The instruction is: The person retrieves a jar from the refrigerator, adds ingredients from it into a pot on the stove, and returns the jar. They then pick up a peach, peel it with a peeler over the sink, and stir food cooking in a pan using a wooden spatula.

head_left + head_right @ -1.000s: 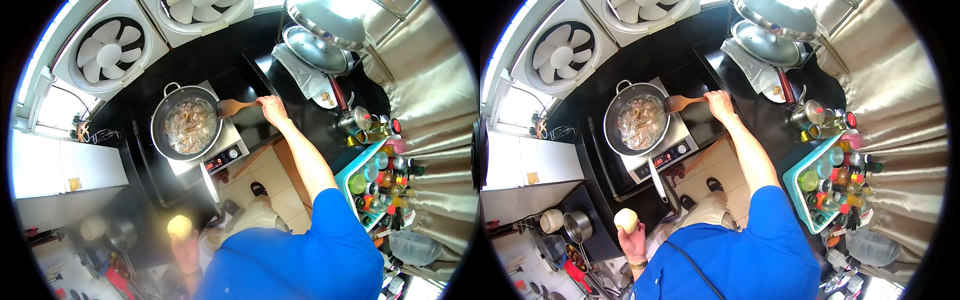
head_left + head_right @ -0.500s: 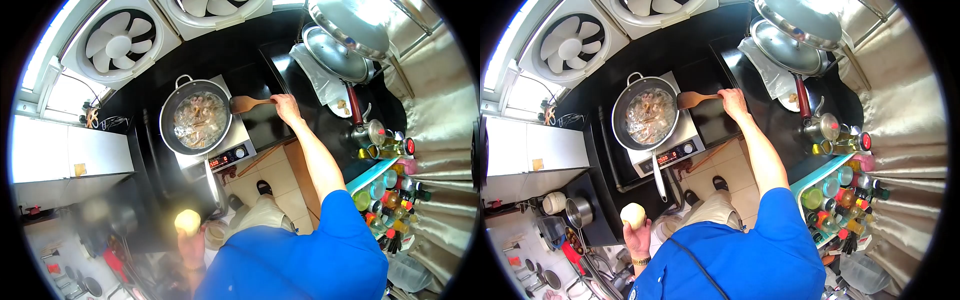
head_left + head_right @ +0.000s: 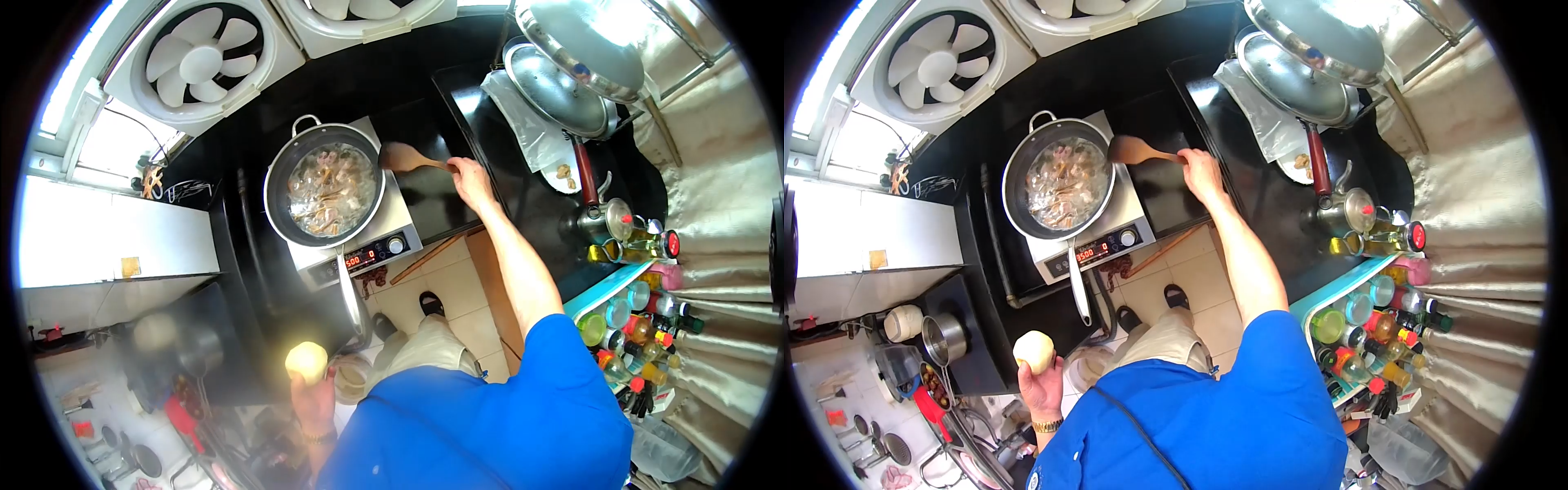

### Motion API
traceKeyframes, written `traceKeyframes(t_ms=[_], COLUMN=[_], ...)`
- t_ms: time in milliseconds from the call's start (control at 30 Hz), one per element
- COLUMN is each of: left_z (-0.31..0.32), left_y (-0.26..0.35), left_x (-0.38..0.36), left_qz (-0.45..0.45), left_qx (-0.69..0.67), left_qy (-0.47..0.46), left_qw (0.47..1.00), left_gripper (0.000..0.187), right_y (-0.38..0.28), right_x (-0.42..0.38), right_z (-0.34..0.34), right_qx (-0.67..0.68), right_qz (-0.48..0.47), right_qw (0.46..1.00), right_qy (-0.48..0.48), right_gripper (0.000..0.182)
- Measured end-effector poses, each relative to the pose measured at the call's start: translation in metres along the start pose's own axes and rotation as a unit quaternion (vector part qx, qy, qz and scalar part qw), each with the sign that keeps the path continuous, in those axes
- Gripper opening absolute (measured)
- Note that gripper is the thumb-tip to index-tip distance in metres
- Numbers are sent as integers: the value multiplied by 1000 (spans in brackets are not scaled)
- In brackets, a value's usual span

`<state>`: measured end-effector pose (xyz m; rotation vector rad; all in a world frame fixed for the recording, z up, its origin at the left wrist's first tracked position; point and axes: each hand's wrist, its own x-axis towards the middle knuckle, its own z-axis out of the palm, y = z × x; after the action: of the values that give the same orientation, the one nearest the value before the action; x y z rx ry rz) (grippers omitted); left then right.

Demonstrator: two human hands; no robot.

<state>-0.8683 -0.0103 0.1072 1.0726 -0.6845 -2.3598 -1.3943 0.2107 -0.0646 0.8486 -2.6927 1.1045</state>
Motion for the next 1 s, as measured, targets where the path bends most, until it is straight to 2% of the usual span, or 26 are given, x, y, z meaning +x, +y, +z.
traceKeyframes(t_ms=[67, 200, 367, 467, 533, 667, 800, 867, 933, 967, 1000], left_z=[3, -2, 2, 5, 19, 21, 38, 44, 49, 46, 46], left_y=[0, 1, 0, -2, 2, -1, 2, 2, 2, 2, 3], left_x=[-2, 1, 9, 21, 21, 38, 46, 49, 51, 56, 58], left_qz=[2, 7, -13, -26, -72, -67, -89, -88, -92, -94, -101], left_qx=[1, 7, 17, 8, -1, 24, 39, 50, 50, 61, 63], left_qy=[19, 15, 2, -41, -48, -56, -95, -121, -133, -137, -141], left_qw=[1000, 1000, 1000, 999, 996, 996, 991, 987, 986, 984, 983], left_gripper=[52, 53, 52, 52, 51, 50, 50, 50, 51, 52, 52], right_y=[-15, -9, 8, 25, 31, 29, 20, 5, -11, -22, -32], right_x=[-21, -71, -132, -152, -158, -159, -165, -172, -181, -186, -192], right_z=[-7, -28, -75, -91, -98, -105, -126, -148, -170, -184, -196], right_qx=[35, 25, -135, -198, -211, -221, -208, -206, -121, -119, -125], right_qz=[78, 123, 194, 222, 232, 316, 293, 273, 267, 258, 264], right_qw=[995, 984, 962, 943, 937, 915, 925, 928, 938, 936, 933], right_qy=[45, 126, 137, 146, 151, 117, 120, 145, 187, 208, 211], right_gripper=[28, 33, 35, 35, 33, 35, 42, 37, 29, 20, 20])
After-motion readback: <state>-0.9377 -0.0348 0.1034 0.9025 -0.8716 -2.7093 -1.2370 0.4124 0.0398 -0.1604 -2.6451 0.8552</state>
